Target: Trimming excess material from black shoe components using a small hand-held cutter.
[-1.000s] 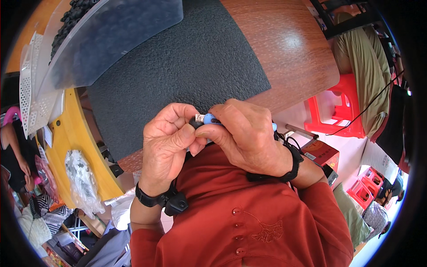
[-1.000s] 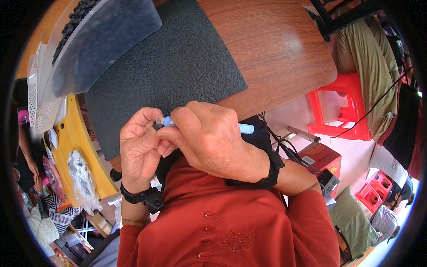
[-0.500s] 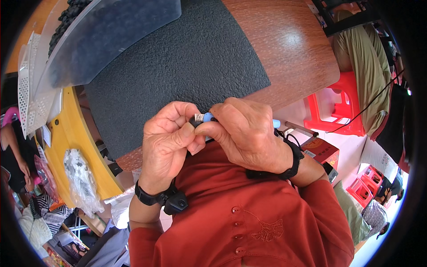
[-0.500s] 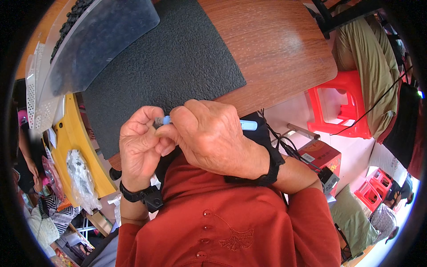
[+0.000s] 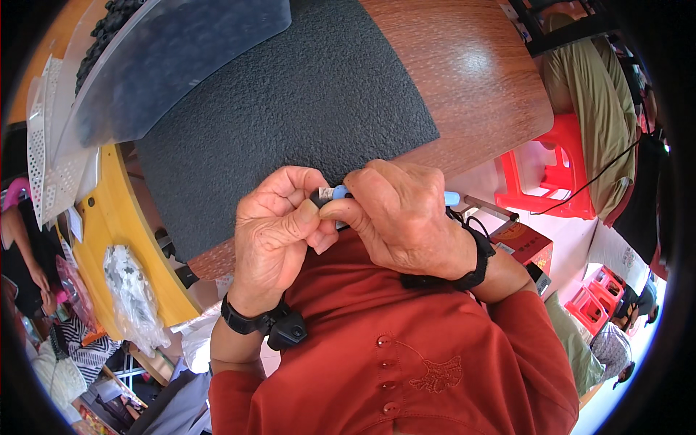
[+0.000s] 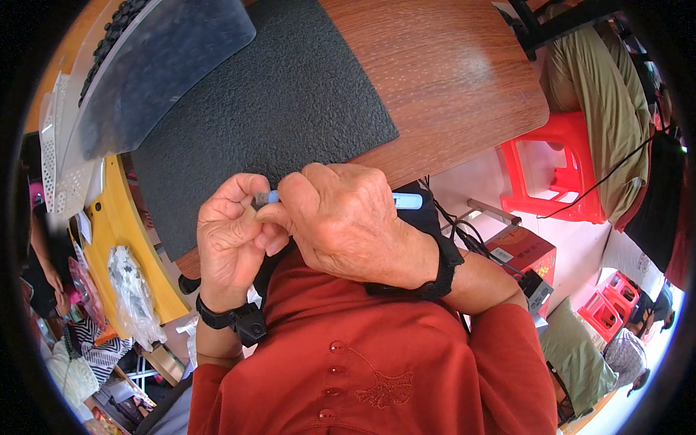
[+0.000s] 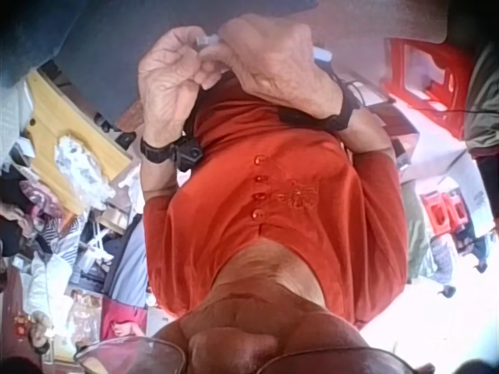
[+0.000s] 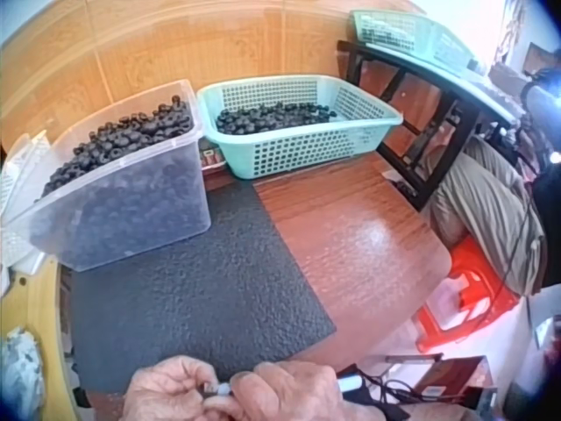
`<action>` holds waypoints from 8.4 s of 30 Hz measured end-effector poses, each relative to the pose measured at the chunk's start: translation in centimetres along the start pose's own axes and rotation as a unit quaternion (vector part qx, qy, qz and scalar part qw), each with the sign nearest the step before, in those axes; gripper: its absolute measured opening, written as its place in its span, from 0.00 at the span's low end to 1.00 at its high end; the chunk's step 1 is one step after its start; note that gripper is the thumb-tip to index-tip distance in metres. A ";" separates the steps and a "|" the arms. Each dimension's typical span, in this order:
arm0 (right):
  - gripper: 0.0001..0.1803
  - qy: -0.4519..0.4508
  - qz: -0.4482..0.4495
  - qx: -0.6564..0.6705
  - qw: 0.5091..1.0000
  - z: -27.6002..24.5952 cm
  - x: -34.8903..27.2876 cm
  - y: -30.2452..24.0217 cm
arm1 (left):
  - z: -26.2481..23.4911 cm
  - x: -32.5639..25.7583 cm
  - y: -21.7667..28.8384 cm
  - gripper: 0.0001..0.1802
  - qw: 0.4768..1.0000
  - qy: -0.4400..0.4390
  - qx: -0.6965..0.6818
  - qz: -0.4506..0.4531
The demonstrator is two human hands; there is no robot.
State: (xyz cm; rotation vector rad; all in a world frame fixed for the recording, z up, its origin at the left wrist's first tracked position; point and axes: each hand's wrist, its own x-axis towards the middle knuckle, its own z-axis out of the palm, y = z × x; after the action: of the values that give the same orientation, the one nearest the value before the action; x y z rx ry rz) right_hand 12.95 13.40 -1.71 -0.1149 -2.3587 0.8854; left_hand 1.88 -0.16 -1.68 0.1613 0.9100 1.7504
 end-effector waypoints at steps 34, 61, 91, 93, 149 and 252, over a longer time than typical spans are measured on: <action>0.12 0.031 0.231 0.202 0.951 -2.3 -1.2 0.1 | 11.2 10.0 13.7 0.17 0.858 -0.025 0.429 0.281; 0.09 -0.026 0.206 0.153 0.966 -1.8 -0.5 -0.2 | -0.7 5.0 25.2 0.06 0.674 0.154 0.700 0.182; 0.09 -0.048 0.190 0.127 0.972 -1.4 0.1 -0.9 | 2.5 7.6 25.0 0.11 0.583 -0.012 0.803 0.127; 0.09 -0.043 0.190 0.129 0.972 -1.3 0.2 -1.0 | 3.0 7.5 25.1 0.10 0.533 -0.023 0.836 0.130; 0.12 0.038 0.029 0.130 0.990 -0.5 1.8 -1.8 | 1.1 -0.4 2.5 0.15 0.981 0.001 0.115 0.157; 0.09 0.090 0.185 0.060 0.977 -7.0 13.1 5.9 | -0.3 2.0 24.5 0.08 0.563 0.209 0.775 0.197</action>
State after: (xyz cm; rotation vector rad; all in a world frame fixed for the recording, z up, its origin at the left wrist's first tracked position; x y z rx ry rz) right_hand 5.58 25.66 5.54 -0.5756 -2.1424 1.1372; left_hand -17.61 -1.10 13.19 1.1864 2.7443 0.7440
